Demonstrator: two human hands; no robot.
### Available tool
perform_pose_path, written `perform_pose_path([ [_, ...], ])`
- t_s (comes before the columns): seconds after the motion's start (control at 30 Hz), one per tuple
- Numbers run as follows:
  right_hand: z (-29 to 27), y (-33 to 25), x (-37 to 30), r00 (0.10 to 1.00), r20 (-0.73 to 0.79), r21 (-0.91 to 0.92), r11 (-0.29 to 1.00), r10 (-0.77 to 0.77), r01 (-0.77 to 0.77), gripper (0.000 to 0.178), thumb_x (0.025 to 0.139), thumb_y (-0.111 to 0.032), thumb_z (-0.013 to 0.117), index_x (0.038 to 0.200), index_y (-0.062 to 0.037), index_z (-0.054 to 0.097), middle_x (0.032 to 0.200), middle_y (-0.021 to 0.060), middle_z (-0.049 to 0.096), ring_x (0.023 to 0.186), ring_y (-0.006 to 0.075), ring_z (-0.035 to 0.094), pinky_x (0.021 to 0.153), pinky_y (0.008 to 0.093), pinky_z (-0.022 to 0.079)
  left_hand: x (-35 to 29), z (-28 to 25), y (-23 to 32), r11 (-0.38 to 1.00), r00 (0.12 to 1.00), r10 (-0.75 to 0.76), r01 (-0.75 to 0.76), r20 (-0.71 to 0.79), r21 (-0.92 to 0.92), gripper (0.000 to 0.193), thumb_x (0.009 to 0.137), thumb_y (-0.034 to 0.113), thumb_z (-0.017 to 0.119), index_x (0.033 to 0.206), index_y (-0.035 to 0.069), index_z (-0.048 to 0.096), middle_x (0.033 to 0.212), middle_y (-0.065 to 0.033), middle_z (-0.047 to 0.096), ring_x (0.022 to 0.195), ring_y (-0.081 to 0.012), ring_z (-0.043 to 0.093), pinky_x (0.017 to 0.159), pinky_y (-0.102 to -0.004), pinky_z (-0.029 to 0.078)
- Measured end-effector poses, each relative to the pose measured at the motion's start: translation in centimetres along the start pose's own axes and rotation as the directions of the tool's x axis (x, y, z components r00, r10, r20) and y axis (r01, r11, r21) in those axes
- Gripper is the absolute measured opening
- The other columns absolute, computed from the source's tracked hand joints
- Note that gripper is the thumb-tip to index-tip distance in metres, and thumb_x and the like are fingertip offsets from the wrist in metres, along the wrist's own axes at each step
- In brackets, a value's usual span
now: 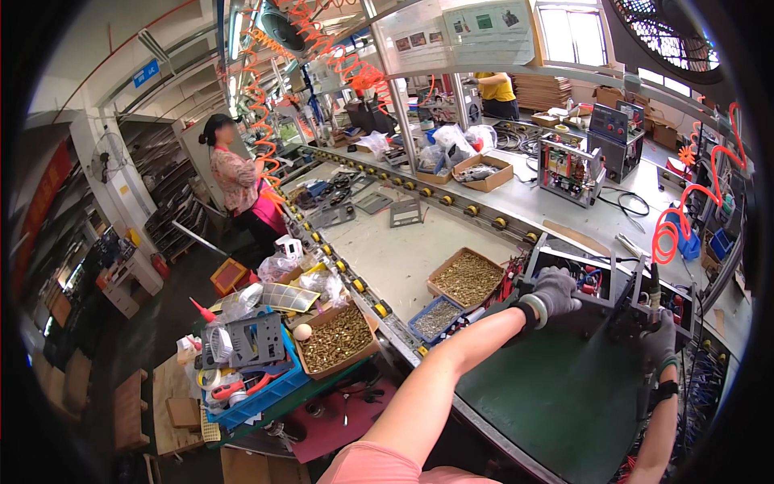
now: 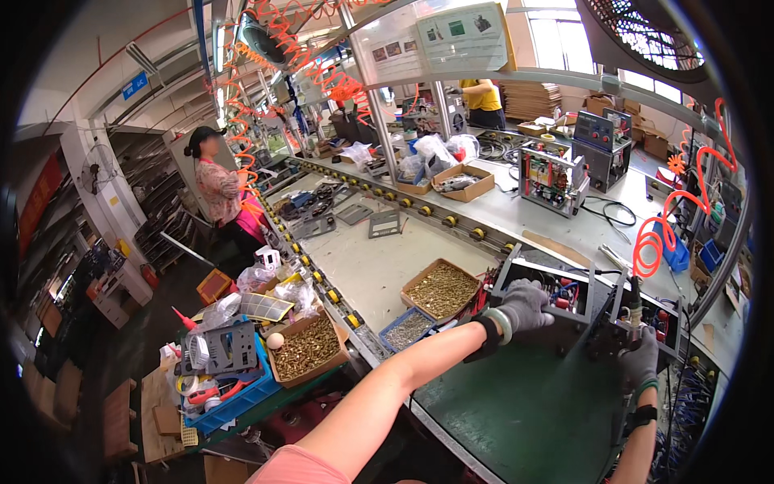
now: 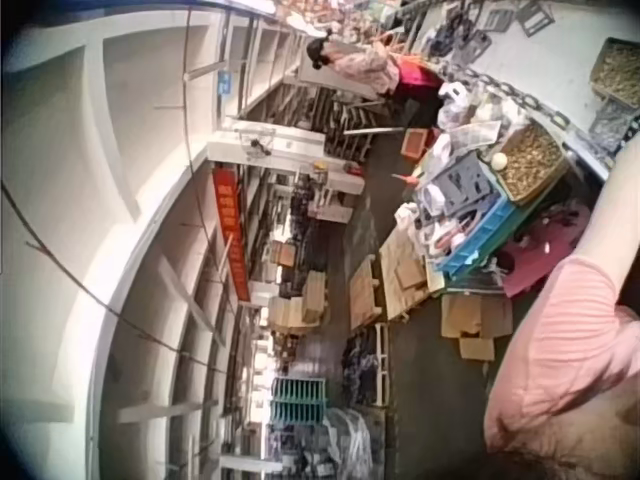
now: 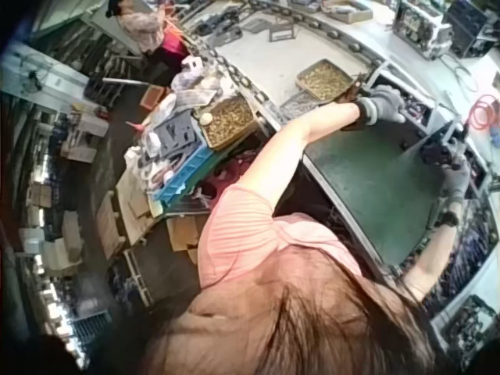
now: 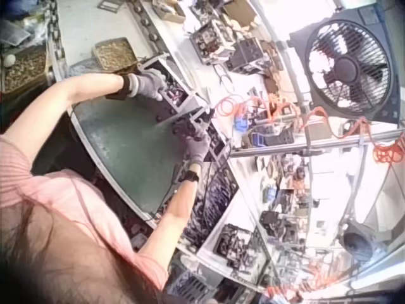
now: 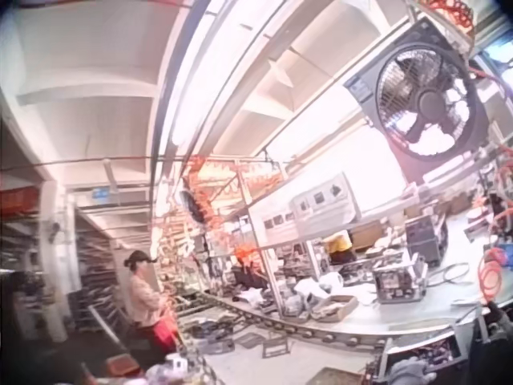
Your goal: Assemble and screw internal components into electronic device housings on a production line.
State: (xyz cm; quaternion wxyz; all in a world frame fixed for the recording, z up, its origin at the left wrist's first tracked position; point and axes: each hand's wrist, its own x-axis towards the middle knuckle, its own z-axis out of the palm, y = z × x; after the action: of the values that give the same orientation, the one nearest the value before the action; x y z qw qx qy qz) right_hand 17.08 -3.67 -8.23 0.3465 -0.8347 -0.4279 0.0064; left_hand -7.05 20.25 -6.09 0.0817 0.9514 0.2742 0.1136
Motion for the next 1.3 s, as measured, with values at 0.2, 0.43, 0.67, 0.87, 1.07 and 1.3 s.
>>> perform_pose_path([
  [0.2,-4.0,-1.3,-8.8,0.999,0.040,0.332,0.943,-0.009,-0.004,0.035,0.062,0.005,0.071,0.093,-0.0057,0.060,0.085,-0.0007,0.056,0.070,0.0080,0.055,0.059,0.0262,0.047,-7.5,-1.3,1.0,0.949,0.951,0.299,-0.305,-0.080,-0.078,0.042,0.078,0.049,0.066,0.084,0.009,0.074,0.084,-0.0148,0.061,0.086,-0.0343,0.062,0.074,-0.0494,0.046],
  [0.43,-8.6,-6.9,-17.4,0.995,-0.054,0.655,0.755,0.089,-0.032,0.039,0.072,0.001,0.070,0.110,-0.0045,0.062,0.080,-0.0032,0.060,0.069,0.0053,0.055,0.061,0.0245,0.049,-10.6,-6.2,8.4,0.901,0.799,0.400,-0.432,-0.449,0.033,0.048,0.072,0.012,0.077,0.116,0.007,0.058,0.110,-0.0152,0.063,0.101,-0.0343,0.060,0.087,-0.0459,0.048],
  [0.67,-16.8,-4.2,-29.8,0.768,-0.486,0.575,0.814,0.417,-0.078,0.048,0.076,0.004,0.067,0.123,0.0018,0.057,0.086,-0.0027,0.060,0.073,0.0025,0.051,0.070,0.0222,0.047,-10.9,6.8,28.7,0.290,0.394,0.901,-0.858,-0.182,-0.423,0.037,0.078,0.023,0.072,0.112,0.011,0.064,0.128,-0.0114,0.059,0.129,-0.0345,0.049,0.112,-0.0518,0.030],
  [0.87,-19.8,-2.7,-40.8,0.448,-0.693,0.550,0.816,0.564,-0.177,0.051,0.077,0.005,0.067,0.126,0.0017,0.054,0.090,0.0002,0.061,0.070,0.0045,0.054,0.063,0.0195,0.046,-8.5,16.8,34.8,0.508,0.392,0.790,-0.849,0.471,-0.146,0.031,0.091,0.041,0.055,0.094,0.014,0.071,0.095,-0.0096,0.071,0.104,-0.0261,0.064,0.110,-0.0514,0.031],
  [1.07,-18.3,-1.3,-42.8,0.190,-0.828,0.551,0.828,0.528,0.101,0.049,0.077,0.008,0.066,0.125,0.0046,0.054,0.094,0.0018,0.062,0.075,0.0064,0.058,0.063,0.0187,0.048,-7.5,18.6,31.8,0.365,0.322,0.921,-0.910,0.221,-0.196,0.035,0.094,0.042,0.051,0.081,0.016,0.072,0.090,-0.0093,0.072,0.097,-0.0267,0.065,0.109,-0.0517,0.030],
  [1.3,-23.7,3.0,-43.3,0.005,-0.945,0.326,0.945,0.326,-0.009,0.033,0.078,0.005,0.069,0.109,-0.0044,0.061,0.095,0.0023,0.065,0.066,0.0051,0.060,0.051,0.0188,0.046,-6.9,16.9,17.7,0.337,0.323,0.942,-0.906,0.094,-0.257,0.031,0.088,0.035,0.053,0.071,0.013,0.067,0.076,-0.0086,0.068,0.080,-0.0281,0.064,0.105,-0.0516,0.034],
])
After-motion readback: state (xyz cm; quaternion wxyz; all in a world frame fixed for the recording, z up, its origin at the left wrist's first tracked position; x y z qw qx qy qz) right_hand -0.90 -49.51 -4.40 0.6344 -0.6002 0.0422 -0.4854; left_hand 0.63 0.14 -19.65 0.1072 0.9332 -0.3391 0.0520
